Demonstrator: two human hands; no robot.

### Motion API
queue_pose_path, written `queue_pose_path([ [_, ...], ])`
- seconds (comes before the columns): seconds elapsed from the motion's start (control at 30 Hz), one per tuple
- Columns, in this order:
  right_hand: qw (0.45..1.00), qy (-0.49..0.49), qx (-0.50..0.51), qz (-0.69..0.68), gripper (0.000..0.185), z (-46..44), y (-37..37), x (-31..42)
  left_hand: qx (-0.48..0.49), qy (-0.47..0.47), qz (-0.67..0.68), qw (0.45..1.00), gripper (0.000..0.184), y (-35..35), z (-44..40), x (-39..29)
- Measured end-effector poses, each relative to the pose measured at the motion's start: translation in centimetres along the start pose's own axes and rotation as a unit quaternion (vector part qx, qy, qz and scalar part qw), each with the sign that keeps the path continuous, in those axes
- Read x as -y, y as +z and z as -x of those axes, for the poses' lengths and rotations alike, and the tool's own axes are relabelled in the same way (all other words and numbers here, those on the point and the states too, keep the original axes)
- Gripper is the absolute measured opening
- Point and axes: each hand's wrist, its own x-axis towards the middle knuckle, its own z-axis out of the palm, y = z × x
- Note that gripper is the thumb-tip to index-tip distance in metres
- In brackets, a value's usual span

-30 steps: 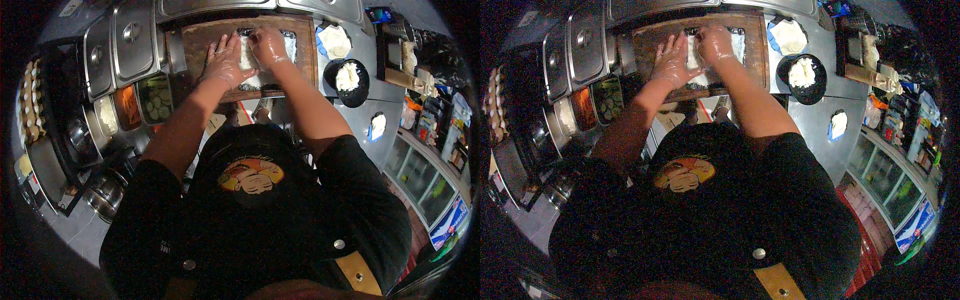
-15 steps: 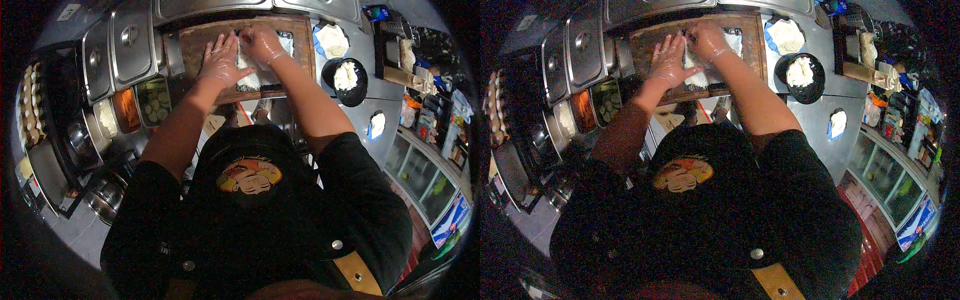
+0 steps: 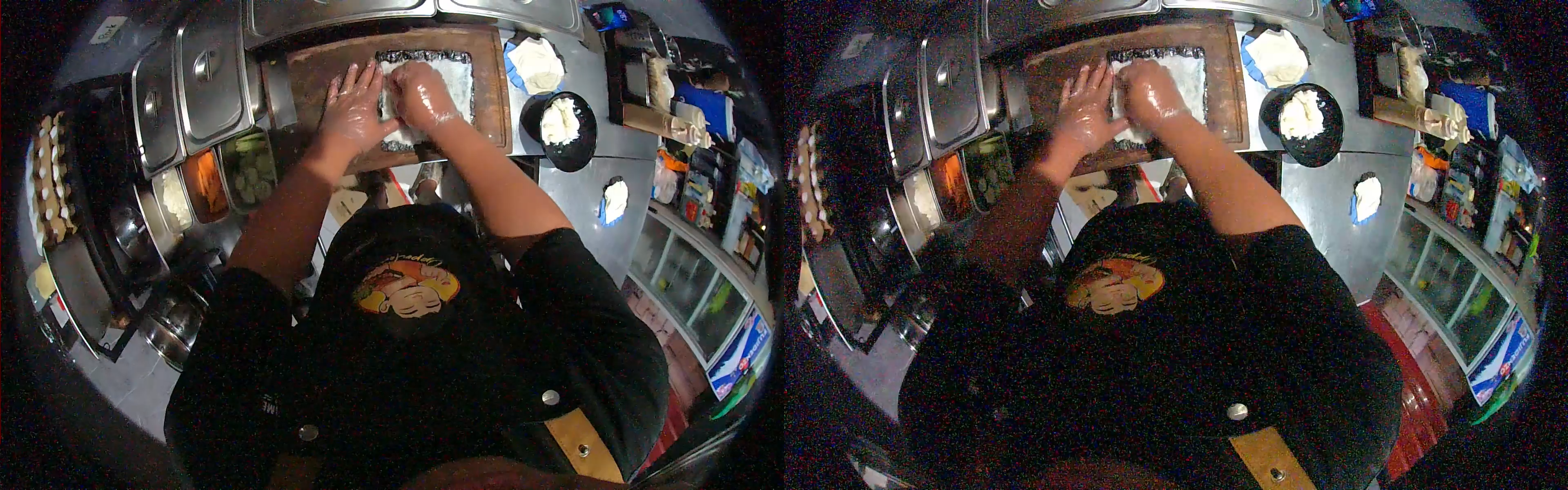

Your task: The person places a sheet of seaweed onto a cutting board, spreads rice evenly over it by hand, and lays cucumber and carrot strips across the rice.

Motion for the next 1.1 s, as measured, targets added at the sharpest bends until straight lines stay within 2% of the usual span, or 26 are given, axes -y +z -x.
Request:
queue_pose_path([
  [0.13,0.999,0.001,-0.047,-0.005,0.018,1.4,1.0,0.7,0.014,0.003,-0.014,1.000,0.120,0.1,1.1,-0.8],
  [0.37,0.997,-0.054,-0.034,-0.051,0.043,4.3,1.0,2.2,0.028,-0.018,-0.008,0.999,0.114,-0.2,3.1,-2.6],
  [0.47,0.994,-0.080,-0.077,0.000,0.037,6.7,0.5,3.8,0.016,-0.019,-0.001,1.000,0.112,1.0,3.6,-2.5],
  [0.5,0.999,-0.043,0.003,0.000,0.047,7.1,0.1,4.0,0.011,-0.016,-0.004,1.000,0.113,1.6,3.7,-2.3],
  [0.53,0.999,-0.043,0.002,0.001,0.047,6.2,-1.0,4.2,0.010,-0.015,-0.004,1.000,0.113,1.4,3.6,-2.3],
  [0.6,0.978,0.062,0.199,-0.022,0.056,4.3,-3.3,4.7,0.027,-0.016,-0.016,0.999,0.110,1.0,3.6,-2.4],
  [0.63,0.978,0.064,0.199,-0.023,0.056,4.0,-3.0,4.6,0.029,-0.014,-0.016,0.999,0.110,0.9,3.4,-2.4],
  [0.7,0.989,0.089,0.075,0.093,0.062,2.7,-1.5,4.1,0.006,-0.023,-0.020,1.000,0.101,0.9,2.2,-2.1],
  [0.8,0.979,0.091,0.100,0.149,0.066,1.3,0.0,4.2,-0.031,-0.018,0.009,0.999,0.095,1.2,0.5,-1.3],
  [0.83,0.971,0.092,0.143,0.166,0.068,1.1,-0.2,4.7,-0.030,-0.017,0.009,0.999,0.095,1.7,0.4,-0.9],
  [0.93,0.978,0.090,0.133,0.133,0.068,2.3,0.1,5.5,-0.029,0.022,-0.043,0.998,0.100,2.5,0.8,0.0],
  [1.0,0.977,0.093,0.138,0.134,0.067,3.2,-0.1,6.3,0.024,0.011,-0.048,0.999,0.094,1.2,2.0,-0.9],
  [1.1,0.977,0.099,0.137,0.130,0.067,4.6,-0.1,7.2,-0.007,0.022,-0.034,0.999,0.091,2.6,2.8,-0.5],
])
